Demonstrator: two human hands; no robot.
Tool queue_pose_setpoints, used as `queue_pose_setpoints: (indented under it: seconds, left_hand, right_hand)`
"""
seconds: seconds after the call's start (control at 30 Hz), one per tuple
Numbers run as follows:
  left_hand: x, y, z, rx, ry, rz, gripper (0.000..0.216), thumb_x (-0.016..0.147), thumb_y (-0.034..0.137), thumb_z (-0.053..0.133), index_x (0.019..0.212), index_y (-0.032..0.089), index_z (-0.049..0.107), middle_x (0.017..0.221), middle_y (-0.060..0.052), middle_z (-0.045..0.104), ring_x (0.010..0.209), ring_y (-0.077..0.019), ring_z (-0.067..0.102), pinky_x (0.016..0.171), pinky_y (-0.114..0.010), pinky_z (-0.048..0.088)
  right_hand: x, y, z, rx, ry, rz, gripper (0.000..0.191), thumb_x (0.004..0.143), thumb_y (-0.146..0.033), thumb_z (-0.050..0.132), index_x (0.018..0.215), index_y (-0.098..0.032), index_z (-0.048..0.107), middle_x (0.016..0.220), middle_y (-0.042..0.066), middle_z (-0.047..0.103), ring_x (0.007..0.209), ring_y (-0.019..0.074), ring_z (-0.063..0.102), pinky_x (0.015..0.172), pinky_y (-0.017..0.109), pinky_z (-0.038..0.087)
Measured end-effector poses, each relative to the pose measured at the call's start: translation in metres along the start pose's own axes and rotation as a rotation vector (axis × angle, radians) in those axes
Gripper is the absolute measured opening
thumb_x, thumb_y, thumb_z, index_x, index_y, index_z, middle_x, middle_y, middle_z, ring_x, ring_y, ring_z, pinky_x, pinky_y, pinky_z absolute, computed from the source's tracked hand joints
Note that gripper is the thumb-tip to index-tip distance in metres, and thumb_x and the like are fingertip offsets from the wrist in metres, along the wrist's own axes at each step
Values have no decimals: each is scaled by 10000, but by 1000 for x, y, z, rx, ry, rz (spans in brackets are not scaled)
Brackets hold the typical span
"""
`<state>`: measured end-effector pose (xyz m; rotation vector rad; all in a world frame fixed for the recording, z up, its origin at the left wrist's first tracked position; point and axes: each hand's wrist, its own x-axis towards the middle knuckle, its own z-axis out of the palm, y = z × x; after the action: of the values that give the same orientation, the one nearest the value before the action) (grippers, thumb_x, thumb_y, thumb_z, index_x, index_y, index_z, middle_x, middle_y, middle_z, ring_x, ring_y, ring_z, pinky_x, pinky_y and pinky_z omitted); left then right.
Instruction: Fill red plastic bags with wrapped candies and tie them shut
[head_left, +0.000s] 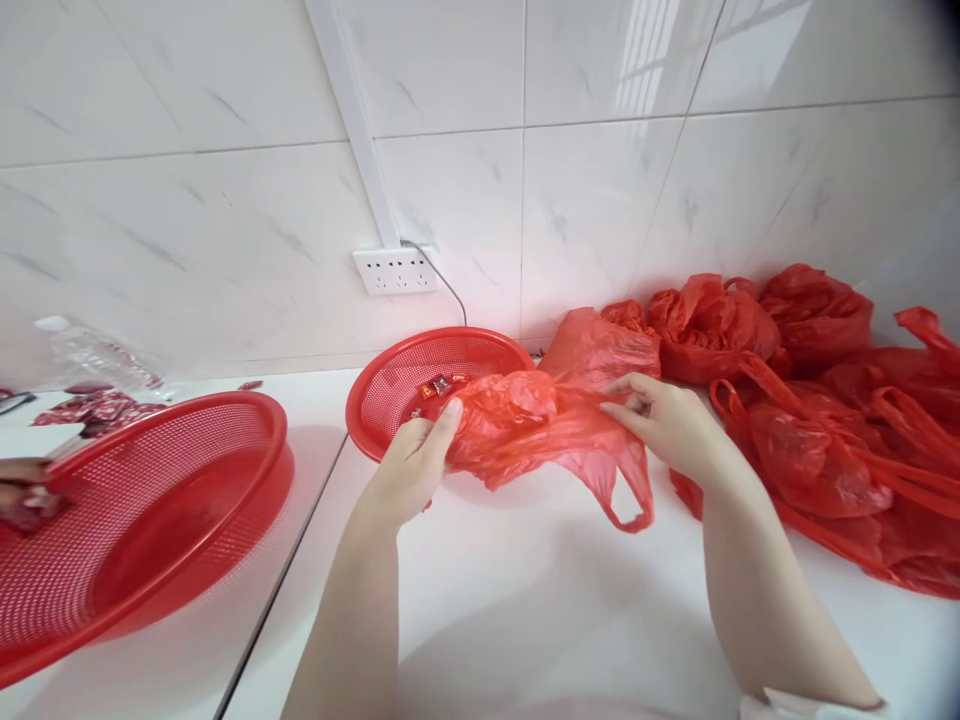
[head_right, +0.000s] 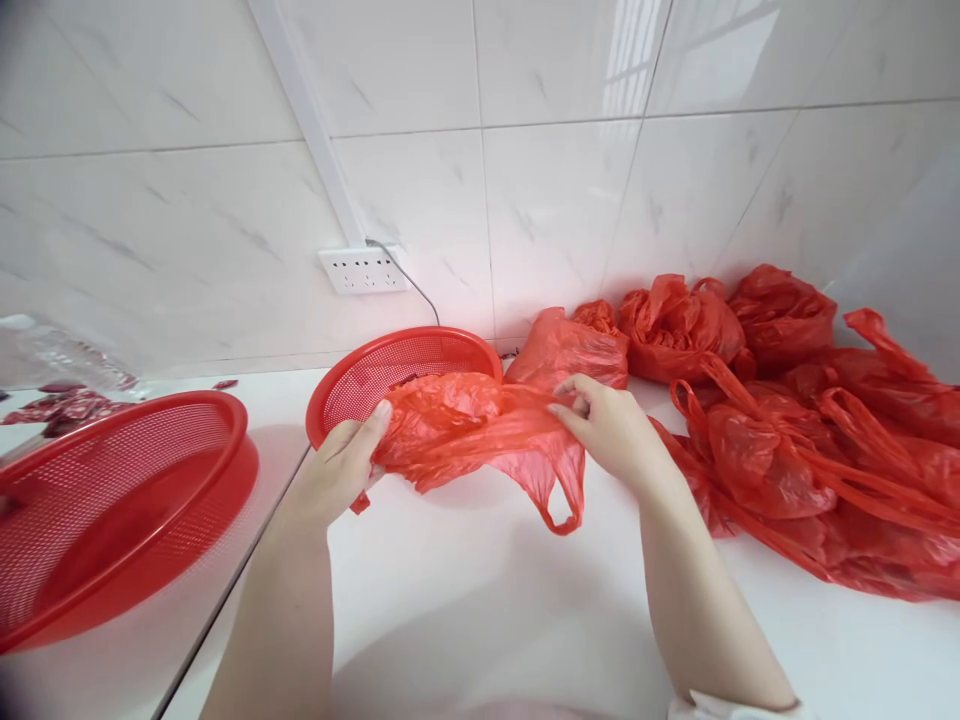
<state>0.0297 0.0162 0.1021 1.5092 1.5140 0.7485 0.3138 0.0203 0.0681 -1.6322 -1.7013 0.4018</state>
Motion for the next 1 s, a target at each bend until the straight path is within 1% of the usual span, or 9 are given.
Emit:
queue_pose_setpoints:
  seconds: [0.1,0.17,0.33,0.47,0.53,0.63,0.77,0.9,1.0]
  left_hand:
    - [3,2,11,-79,30,-39,560,847,683,376,553,224,245,489,29,265,407,-103,285,355,-242,266]
    - [5,3,16,-128,-13,-42,556,843,684,392,549,223,293,493,20,324,421,-112,337,350,-237,288]
    - [8,0,19,-163,-82,-35,581,847,696,375,525,215,320,463,19,348,412,-112,364,359,-237,331]
    - [8,-7,24,-85,-55,127,593,879,662,352,500,206,336,433,13,371,399,-107,368,375,-241,310]
    - [8,-9,28,-53,-57,212,578,907,615,350,508,198,375,441,1,423,422,-115,422,408,-241,341]
    - [8,-7,32,-68,-10,300,468,922,537,405,626,184,485,508,-1,519,461,-125,497,455,-235,401]
    - [8,0,34,-214,78,298,261,895,459,502,908,201,542,569,29,554,450,-124,527,432,-221,432]
    - [10,2,30,-336,3,129,300,863,490,527,1008,229,489,525,71,509,329,-106,457,321,-202,367]
    - [12,-2,19,-207,75,55,373,865,504,512,1132,245,484,527,83,500,275,-84,369,286,-192,301]
  right_hand:
    - [-13,-15,2,-55,144,-241,91,866,-303,586,918,-250,637,851,32,674,749,208,632,628,327,474]
    - [-23,-28,6,-12,174,-408,73,896,-270,562,910,-244,628,882,45,661,801,202,624,694,334,491]
    - [-34,-45,26,-28,123,-670,67,909,-196,561,946,-214,613,916,57,656,866,194,612,775,348,501]
    - [-29,-45,40,18,79,-922,130,908,-145,551,1020,-191,597,1102,77,662,1051,192,605,981,403,452]
    - [-27,-46,44,18,46,-1003,117,915,-138,528,1004,-178,593,1031,66,682,1013,175,621,1040,421,405]
    - [-27,-48,49,-53,-75,-925,146,954,-170,451,935,-173,596,847,39,673,808,151,624,896,364,471]
    - [-25,-44,57,-143,-326,-612,214,950,-136,369,986,-177,577,811,40,652,663,139,576,598,254,423]
    - [-17,-33,67,-247,-476,-286,276,885,-99,398,1135,-138,508,768,58,647,609,159,566,539,245,360]
    - [-11,-24,69,-391,-411,-65,224,928,-207,382,1027,-118,562,862,141,665,725,217,620,594,280,380]
